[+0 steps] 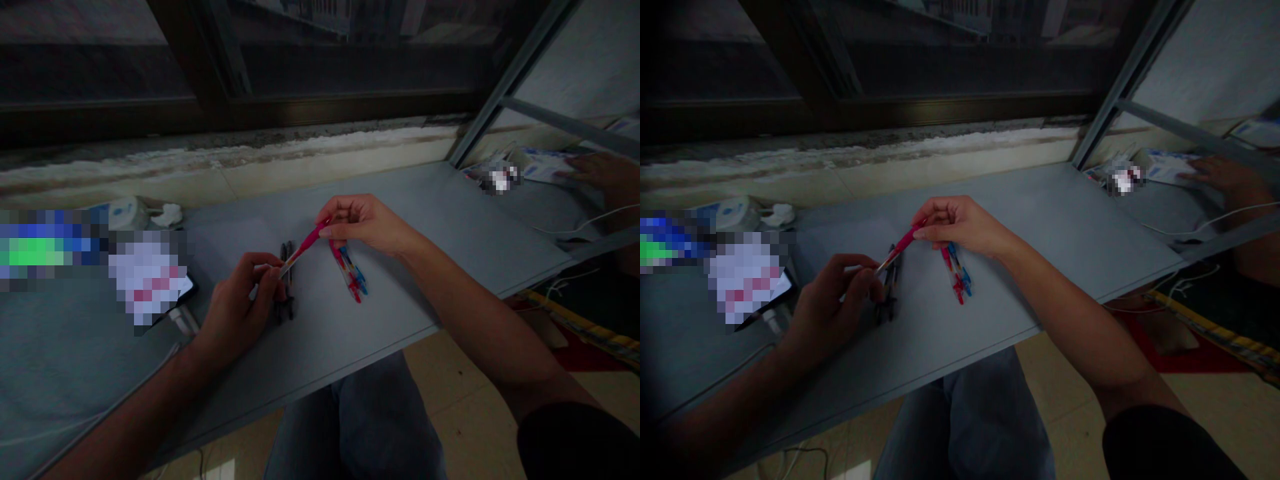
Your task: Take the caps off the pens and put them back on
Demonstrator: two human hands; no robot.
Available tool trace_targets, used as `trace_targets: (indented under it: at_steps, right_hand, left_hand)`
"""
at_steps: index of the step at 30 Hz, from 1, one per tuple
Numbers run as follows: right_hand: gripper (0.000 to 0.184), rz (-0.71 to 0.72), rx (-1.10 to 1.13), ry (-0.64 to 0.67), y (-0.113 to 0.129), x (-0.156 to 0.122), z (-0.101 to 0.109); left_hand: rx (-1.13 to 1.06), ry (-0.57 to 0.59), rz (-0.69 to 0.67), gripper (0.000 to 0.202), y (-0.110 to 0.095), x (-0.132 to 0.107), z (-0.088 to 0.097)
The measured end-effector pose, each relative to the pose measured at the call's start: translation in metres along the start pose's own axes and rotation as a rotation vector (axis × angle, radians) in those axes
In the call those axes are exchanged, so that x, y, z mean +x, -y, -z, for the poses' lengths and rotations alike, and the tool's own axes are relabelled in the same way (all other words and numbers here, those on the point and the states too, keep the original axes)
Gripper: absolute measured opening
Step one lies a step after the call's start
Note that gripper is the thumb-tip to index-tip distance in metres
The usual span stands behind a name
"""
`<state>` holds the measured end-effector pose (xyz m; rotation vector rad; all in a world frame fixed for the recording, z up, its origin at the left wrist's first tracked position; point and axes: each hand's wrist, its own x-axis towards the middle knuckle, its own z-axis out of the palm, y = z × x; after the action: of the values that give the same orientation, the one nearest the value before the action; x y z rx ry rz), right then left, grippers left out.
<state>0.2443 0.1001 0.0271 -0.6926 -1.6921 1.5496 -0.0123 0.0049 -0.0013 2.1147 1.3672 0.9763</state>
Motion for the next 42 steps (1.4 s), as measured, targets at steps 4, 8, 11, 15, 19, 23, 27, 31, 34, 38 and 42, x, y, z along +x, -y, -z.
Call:
trace_targets:
  at_steps: [4, 8, 11, 15, 19, 23, 27, 31, 34, 38, 42]
  right_hand:
    - [0.042, -0.063, -0.189, -0.007, 0.002, -0.003, -0.002]
    - [0.047, -0.109, -0.265, 0.041, 0.002, -0.005, -0.002]
    - [0.038, -0.006, -0.139, 0.052, 0.001, -0.003, 0.0]
    - [0.043, -0.063, -0.208, 0.057, 0.002, -0.003, 0.0]
    - [0.037, -0.079, -0.212, 0.026, 0.001, -0.004, 0.0]
    - [0.041, 0.01, -0.084, 0.063, -0.001, -0.004, -0.001]
    - [0.035, -0.026, -0.2, 0.06, 0.001, -0.005, -0.003]
    - [0.056, -0.122, -0.304, 0.06, 0.006, -0.009, -0.006]
    - [0.061, -0.146, -0.337, 0.072, 0.01, -0.011, -0.007]
    - [0.064, -0.151, -0.34, 0.086, 0.016, -0.012, -0.007]
    - [0.067, -0.186, -0.342, 0.13, 0.019, -0.014, -0.006]
  left_hand:
    - [-0.005, -0.009, 0.008, 0.012, -0.003, 0.0, 0.0]
    - [0.021, -0.057, 0.021, 0.009, -0.008, 0.0, 0.001]
    - [0.025, -0.139, 0.039, 0.007, -0.009, 0.001, 0.001]
    - [-0.019, -0.146, 0.037, 0.007, -0.008, 0.0, 0.001]
    - [-0.041, -0.145, 0.039, 0.007, -0.005, -0.002, -0.001]
    - [-0.071, -0.168, 0.051, 0.009, -0.002, -0.003, -0.002]
    - [-0.049, -0.163, 0.024, 0.01, -0.003, -0.003, 0.0]
    - [0.019, -0.13, -0.017, 0.008, -0.008, -0.005, 0.002]
    - [0.039, -0.111, -0.034, 0.011, -0.009, -0.006, 0.002]
    - [0.051, -0.108, -0.037, 0.013, -0.008, -0.007, 0.003]
    - [0.13, -0.119, -0.146, 0.009, -0.009, -0.008, 0.005]
